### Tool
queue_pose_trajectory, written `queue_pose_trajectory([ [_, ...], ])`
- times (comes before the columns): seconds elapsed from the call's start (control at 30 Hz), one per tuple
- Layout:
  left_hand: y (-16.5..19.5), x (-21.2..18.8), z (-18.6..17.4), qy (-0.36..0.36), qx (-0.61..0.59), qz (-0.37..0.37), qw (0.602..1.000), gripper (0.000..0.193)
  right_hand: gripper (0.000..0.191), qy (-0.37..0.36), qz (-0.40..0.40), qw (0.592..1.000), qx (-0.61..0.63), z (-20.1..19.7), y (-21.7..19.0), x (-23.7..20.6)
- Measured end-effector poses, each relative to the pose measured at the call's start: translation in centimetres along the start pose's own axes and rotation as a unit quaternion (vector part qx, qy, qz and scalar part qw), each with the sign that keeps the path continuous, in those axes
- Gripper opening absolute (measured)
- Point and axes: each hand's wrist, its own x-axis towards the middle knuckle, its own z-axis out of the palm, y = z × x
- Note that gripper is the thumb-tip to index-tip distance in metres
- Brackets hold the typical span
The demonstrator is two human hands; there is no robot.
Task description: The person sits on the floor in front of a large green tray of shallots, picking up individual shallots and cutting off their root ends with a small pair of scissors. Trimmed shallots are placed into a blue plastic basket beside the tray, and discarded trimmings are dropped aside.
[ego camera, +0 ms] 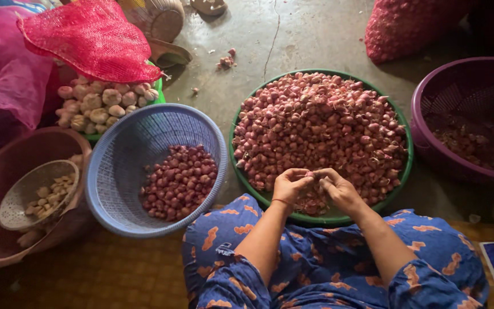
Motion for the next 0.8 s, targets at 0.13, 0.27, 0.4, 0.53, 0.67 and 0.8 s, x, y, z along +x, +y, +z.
queue_pose_trajectory([
  [0.13, -0.3, 0.2, -0.1, -0.007, -0.013, -0.009, 1.000, 0.027, 0.035, 0.042, 0.098, 0.992, 0.064, -0.7, -0.4, -0.3],
  [0.27, -0.7, 0.4, -0.2, -0.037, -0.028, 0.013, 0.999, 0.027, 0.041, -0.008, 0.053, 0.998, 0.019, -1.0, -1.0, -0.7],
  [0.4, -0.9, 0.6, -0.2, 0.002, 0.055, 0.054, 0.997, 0.024, 0.037, -0.018, 0.019, 0.999, -0.033, -0.7, -0.5, -0.5],
  [0.53, -0.9, 0.7, -0.4, 0.007, 0.121, 0.057, 0.991, 0.021, 0.035, 0.006, 0.032, 0.998, -0.049, -0.9, 0.0, -0.4],
  [0.67, -1.3, 0.6, -0.3, 0.000, 0.111, 0.031, 0.993, 0.019, 0.034, -0.020, 0.015, 0.998, -0.059, -0.9, -0.3, -0.5],
  [0.8, -1.2, 0.8, -0.4, -0.004, 0.185, 0.099, 0.978, 0.021, 0.027, -0.030, 0.026, 0.999, -0.015, -0.7, -0.3, -0.2],
])
